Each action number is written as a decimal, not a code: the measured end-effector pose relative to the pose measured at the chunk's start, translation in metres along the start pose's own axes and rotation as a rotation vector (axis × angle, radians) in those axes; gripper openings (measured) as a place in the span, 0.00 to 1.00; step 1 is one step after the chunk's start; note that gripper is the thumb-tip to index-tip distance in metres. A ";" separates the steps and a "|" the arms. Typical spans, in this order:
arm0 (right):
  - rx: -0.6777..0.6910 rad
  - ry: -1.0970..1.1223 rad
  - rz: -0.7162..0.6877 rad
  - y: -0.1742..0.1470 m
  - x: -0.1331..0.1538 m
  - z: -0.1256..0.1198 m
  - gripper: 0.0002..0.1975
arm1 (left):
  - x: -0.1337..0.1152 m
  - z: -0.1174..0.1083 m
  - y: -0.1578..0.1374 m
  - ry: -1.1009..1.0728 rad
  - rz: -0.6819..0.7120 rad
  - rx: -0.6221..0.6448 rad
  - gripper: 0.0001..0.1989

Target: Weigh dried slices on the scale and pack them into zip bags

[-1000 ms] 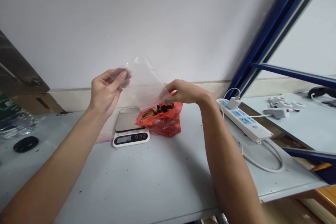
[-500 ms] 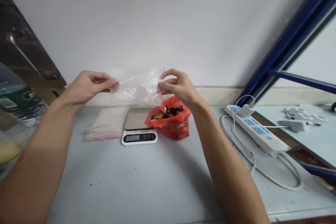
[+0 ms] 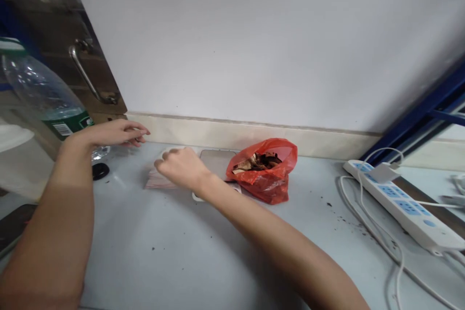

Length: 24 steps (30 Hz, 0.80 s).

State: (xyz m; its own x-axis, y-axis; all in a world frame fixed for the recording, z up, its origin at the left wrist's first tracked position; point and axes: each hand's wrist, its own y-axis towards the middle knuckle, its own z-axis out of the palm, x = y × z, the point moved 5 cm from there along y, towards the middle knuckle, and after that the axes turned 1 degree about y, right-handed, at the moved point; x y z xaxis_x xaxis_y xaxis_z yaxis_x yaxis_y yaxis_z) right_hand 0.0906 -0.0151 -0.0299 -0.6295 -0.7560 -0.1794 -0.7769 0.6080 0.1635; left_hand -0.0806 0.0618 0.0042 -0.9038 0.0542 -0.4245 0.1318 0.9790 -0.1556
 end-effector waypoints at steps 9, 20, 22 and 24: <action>0.191 0.122 0.031 -0.014 0.016 0.038 0.17 | -0.062 0.063 0.020 0.183 0.383 0.257 0.24; 0.186 0.204 0.067 -0.033 0.018 0.034 0.22 | -0.052 0.104 0.041 0.418 0.273 0.330 0.42; 0.240 0.295 0.005 -0.039 0.012 0.024 0.19 | -0.051 0.104 0.041 0.431 0.273 0.342 0.45; 0.211 0.439 -0.055 -0.048 0.000 0.005 0.15 | -0.054 0.103 0.041 0.439 0.319 0.342 0.47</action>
State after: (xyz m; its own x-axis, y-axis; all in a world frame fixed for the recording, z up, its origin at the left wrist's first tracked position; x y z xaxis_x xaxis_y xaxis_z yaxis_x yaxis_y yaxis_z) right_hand 0.1280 -0.0426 -0.0424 -0.5568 -0.7919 0.2507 -0.8236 0.5655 -0.0427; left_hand 0.0152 0.0790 -0.0715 -0.8716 0.4791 -0.1035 0.4789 0.7874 -0.3882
